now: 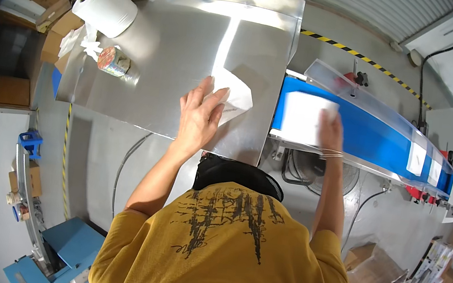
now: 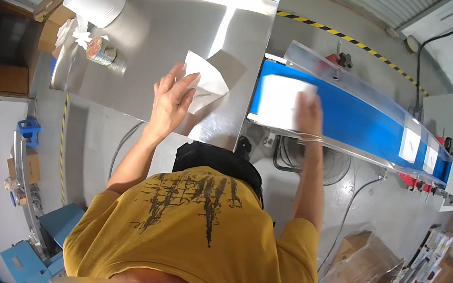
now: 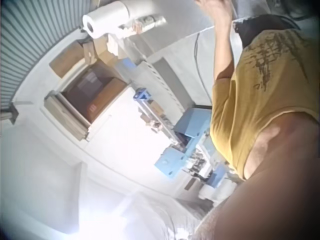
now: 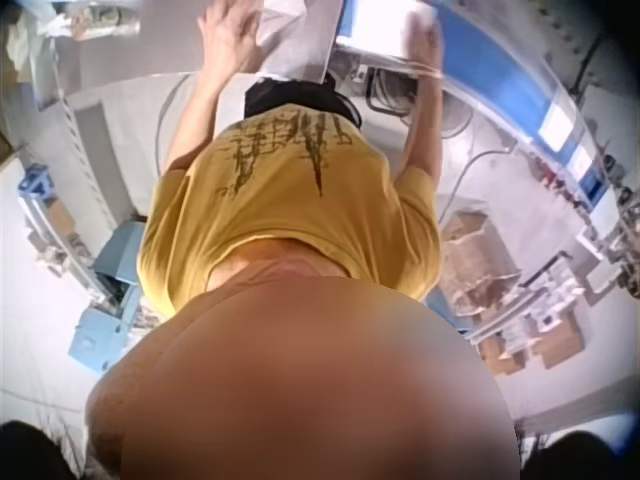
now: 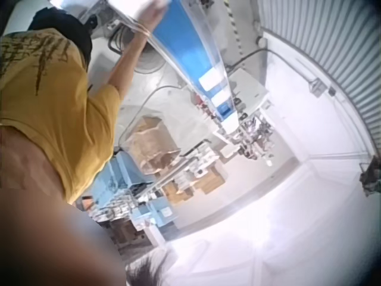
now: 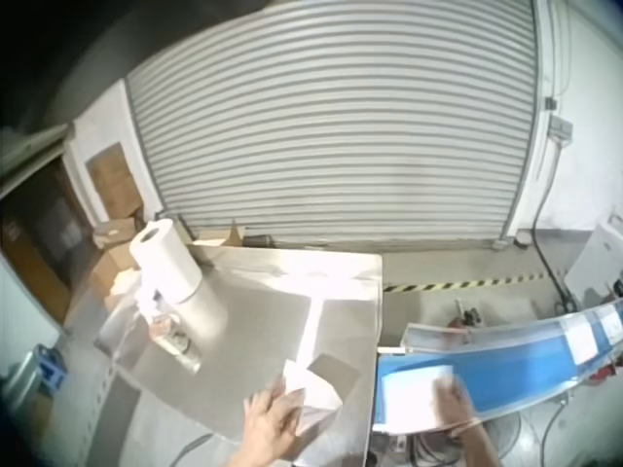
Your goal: The recorder is folding paper sheets, placing them onto a conveyor belt, and adjusting components of a paper-processing machine.
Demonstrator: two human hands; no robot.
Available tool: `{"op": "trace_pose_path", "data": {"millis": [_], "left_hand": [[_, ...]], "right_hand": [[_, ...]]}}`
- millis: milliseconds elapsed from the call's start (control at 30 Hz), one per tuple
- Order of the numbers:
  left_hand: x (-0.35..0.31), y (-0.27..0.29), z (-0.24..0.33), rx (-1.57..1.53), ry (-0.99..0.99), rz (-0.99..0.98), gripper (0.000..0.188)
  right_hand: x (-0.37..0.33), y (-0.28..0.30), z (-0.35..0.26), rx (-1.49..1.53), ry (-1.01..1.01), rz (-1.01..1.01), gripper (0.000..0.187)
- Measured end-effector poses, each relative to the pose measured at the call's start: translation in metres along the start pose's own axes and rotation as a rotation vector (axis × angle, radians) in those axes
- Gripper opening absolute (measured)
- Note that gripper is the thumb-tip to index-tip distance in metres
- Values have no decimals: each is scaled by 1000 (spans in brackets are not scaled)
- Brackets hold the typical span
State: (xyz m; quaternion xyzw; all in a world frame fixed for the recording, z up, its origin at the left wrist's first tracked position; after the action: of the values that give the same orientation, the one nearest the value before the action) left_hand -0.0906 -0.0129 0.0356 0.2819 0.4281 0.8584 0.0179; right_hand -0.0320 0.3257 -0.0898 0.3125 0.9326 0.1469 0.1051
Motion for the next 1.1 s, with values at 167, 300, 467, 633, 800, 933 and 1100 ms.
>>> {"op": "trace_pose_path", "data": {"millis": [167,300,467,633,800,933,1100], "left_hand": [[-2,2,-1,4,-23,12,35],[-4,1,1,-3,-5,-16,33],[-6,1,1,-23,-47,-4,31],[0,4,8,-45,-35,-45,32],[3,8,-11,34,70,26,35],[1,3,-15,28,57,-14,34],[-1,9,-12,-2,31,46,31]], "right_hand": [[15,94,0,-629,94,525,43],[-6,54,-53,-824,662,508,50],[-51,-99,-110,-82,528,-478,49],[-57,-146,-112,-53,702,-638,45],[-35,-92,-40,375,-33,-452,35],[17,19,17,160,-121,109,35],[18,79,-16,-982,184,603,48]]}}
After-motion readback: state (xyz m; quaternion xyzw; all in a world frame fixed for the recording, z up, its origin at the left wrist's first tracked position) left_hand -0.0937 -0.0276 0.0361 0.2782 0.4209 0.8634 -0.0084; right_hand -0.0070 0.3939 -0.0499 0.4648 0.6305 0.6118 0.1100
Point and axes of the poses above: each hand's wrist, its own x-axis towards the middle knuckle, its own y-axis out of the back of the hand, z = x × y, the point moved 7 cm from there along x, towards the middle knuckle, and after that the axes turned 9 degrees about z, right-handed, at the moved point
